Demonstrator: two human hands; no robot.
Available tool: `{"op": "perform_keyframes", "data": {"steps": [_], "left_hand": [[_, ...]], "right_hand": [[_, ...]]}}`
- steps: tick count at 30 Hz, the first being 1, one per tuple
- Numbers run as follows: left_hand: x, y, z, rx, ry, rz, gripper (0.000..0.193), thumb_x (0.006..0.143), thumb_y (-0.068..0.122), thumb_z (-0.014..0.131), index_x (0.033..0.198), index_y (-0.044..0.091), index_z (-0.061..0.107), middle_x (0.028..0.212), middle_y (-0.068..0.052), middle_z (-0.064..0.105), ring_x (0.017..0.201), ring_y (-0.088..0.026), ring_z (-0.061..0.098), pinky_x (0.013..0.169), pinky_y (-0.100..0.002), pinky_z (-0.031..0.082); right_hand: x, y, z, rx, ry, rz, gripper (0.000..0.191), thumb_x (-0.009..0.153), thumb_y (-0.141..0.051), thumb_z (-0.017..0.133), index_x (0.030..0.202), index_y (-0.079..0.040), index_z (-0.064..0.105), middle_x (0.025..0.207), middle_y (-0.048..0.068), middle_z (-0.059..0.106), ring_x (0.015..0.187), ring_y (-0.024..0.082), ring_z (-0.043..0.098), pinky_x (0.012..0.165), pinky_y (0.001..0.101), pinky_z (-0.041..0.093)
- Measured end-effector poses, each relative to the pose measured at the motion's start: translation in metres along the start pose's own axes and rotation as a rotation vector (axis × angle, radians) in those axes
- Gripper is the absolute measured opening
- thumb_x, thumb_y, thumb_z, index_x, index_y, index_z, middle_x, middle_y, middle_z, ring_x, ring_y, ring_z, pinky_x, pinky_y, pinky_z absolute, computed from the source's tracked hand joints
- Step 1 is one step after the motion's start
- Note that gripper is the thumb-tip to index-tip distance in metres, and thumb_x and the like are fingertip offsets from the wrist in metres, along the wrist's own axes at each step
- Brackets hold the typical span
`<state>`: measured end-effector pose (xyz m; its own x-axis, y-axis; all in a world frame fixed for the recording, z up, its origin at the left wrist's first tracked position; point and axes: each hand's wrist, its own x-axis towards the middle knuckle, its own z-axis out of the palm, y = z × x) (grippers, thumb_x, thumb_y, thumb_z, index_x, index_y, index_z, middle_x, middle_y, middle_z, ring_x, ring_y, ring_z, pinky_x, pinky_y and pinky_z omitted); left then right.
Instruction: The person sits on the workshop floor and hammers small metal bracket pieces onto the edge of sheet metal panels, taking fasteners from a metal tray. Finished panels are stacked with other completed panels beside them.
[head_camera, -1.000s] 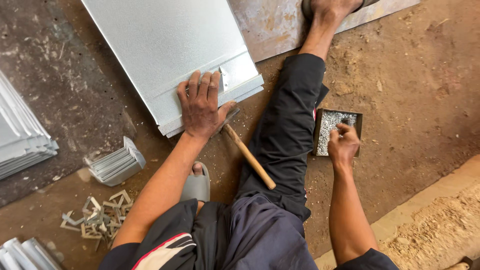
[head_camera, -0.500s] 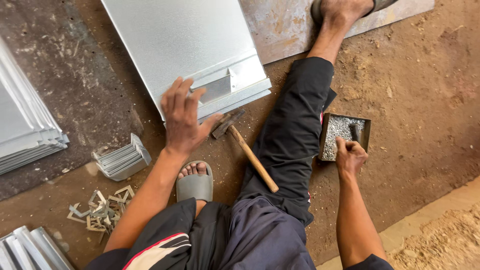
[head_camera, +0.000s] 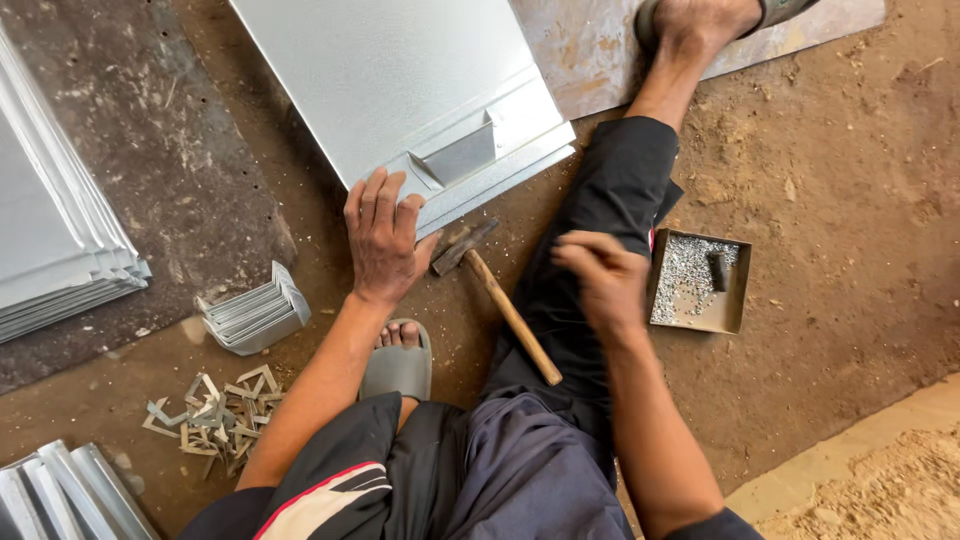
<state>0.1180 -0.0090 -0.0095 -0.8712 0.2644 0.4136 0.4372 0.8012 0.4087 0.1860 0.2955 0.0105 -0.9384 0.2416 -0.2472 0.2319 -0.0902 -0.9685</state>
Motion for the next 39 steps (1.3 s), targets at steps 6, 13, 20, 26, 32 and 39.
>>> {"op": "perform_keyframes", "data": {"steps": [6, 13, 20, 26, 32, 39], "left_hand": [[-0.006, -0.008, 0.004, 0.038, -0.005, 0.021, 0.057, 0.072, 0.017, 0.092, 0.117, 0.007, 0.059, 0.147, -0.018, 0.053, 0.147, -0.035, 0.042, 0.125, -0.056, 0.026], [0.01, 0.001, -0.012, -0.06, 0.04, -0.001, 0.042, 0.082, 0.008, 0.082, 0.117, 0.005, 0.06, 0.143, -0.02, 0.057, 0.145, -0.036, 0.046, 0.127, -0.053, 0.028], [0.06, 0.024, -0.104, -0.232, -0.017, -0.052, 0.044, 0.081, 0.012, 0.084, 0.116, 0.001, 0.061, 0.132, -0.024, 0.063, 0.138, -0.042, 0.055, 0.123, -0.053, 0.031], [0.058, 0.03, -0.095, -0.198, -0.028, -0.043, 0.043, 0.081, 0.012, 0.084, 0.115, 0.0, 0.061, 0.131, -0.027, 0.063, 0.136, -0.043, 0.054, 0.121, -0.054, 0.03], [0.014, 0.019, -0.016, -0.089, 0.032, -0.047, 0.036, 0.084, 0.007, 0.08, 0.115, 0.004, 0.062, 0.143, -0.022, 0.058, 0.144, -0.038, 0.047, 0.127, -0.052, 0.028], [-0.007, 0.007, 0.01, -0.088, 0.015, -0.047, 0.042, 0.083, 0.01, 0.083, 0.118, 0.006, 0.061, 0.146, -0.018, 0.053, 0.147, -0.034, 0.042, 0.128, -0.053, 0.026]], "right_hand": [[0.026, 0.034, 0.092, 0.081, -0.243, 0.229, 0.008, 0.091, 0.0, 0.071, 0.098, 0.003, 0.073, 0.088, 0.007, 0.075, 0.078, 0.01, 0.069, 0.073, 0.0242, 0.057], [0.027, 0.05, 0.117, -0.086, -0.164, 0.211, 0.007, 0.09, -0.002, 0.074, 0.096, 0.002, 0.074, 0.081, 0.004, 0.072, 0.067, 0.006, 0.061, 0.058, 0.022, 0.048], [0.062, 0.036, 0.153, -0.629, -0.036, -0.76, 0.002, 0.085, 0.002, 0.074, 0.087, 0.001, 0.075, 0.091, 0.014, 0.074, 0.086, 0.021, 0.07, 0.072, 0.0307, 0.057], [0.056, 0.029, 0.132, -0.521, -0.025, -0.417, 0.014, 0.089, -0.003, 0.079, 0.1, 0.002, 0.073, 0.1, 0.013, 0.072, 0.086, 0.018, 0.074, 0.073, 0.0316, 0.064], [0.053, 0.043, 0.108, 0.455, -0.139, 0.084, 0.042, 0.082, 0.006, 0.069, 0.123, 0.005, 0.061, 0.127, 0.011, 0.063, 0.114, 0.015, 0.068, 0.1, 0.0283, 0.054], [0.065, 0.059, 0.097, 0.419, -0.148, 0.07, 0.03, 0.095, 0.007, 0.068, 0.122, 0.02, 0.065, 0.115, 0.016, 0.068, 0.094, 0.018, 0.063, 0.086, 0.0303, 0.052]]}}
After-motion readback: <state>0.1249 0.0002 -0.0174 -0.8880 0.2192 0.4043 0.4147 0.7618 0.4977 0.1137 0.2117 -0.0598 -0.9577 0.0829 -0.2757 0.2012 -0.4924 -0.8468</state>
